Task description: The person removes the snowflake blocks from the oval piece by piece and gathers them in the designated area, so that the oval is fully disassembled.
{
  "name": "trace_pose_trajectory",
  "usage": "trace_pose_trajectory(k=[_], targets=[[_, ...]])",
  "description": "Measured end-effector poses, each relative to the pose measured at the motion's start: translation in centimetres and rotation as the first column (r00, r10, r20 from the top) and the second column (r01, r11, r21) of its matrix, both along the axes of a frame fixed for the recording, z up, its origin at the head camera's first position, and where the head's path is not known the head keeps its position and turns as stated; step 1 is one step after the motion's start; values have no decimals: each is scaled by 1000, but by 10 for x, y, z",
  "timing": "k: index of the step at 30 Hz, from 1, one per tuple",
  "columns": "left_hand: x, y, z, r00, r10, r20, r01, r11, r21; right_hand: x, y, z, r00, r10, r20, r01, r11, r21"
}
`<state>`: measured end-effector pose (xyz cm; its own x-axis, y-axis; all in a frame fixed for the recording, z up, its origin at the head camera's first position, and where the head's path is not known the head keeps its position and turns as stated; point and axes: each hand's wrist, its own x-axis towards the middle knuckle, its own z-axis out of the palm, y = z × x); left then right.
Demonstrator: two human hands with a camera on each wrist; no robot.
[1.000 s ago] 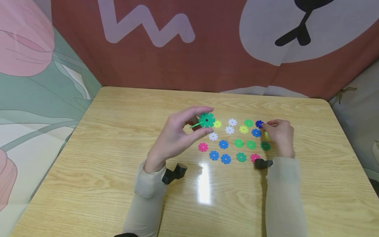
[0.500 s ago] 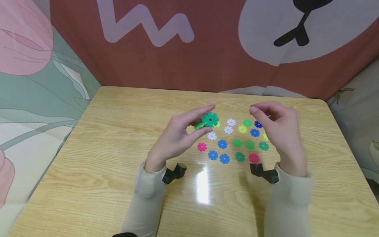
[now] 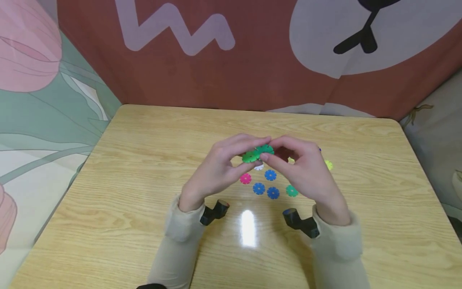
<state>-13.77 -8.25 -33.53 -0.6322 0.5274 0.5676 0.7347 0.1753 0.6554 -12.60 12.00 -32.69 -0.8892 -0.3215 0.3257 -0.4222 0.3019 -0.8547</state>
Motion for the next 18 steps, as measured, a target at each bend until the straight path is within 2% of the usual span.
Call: trace_pose_trajectory(k=[5,10,13,18], targets=[[1,0,0,999,33,2,-33,999,32,1,-2,1,1000,0,7,0,1000,6],[0,0,0,998,64,-4,-64,996,60,1,-4,0,998,-20,-64,18,999,-38],[0,0,0,997,73,-21,-72,995,75,1,-6,0,995,-41,-89,35,997,-64],[0,0,0,994,88,-60,-82,993,85,1,-7,-1,996,-40,-83,35,998,-61]])
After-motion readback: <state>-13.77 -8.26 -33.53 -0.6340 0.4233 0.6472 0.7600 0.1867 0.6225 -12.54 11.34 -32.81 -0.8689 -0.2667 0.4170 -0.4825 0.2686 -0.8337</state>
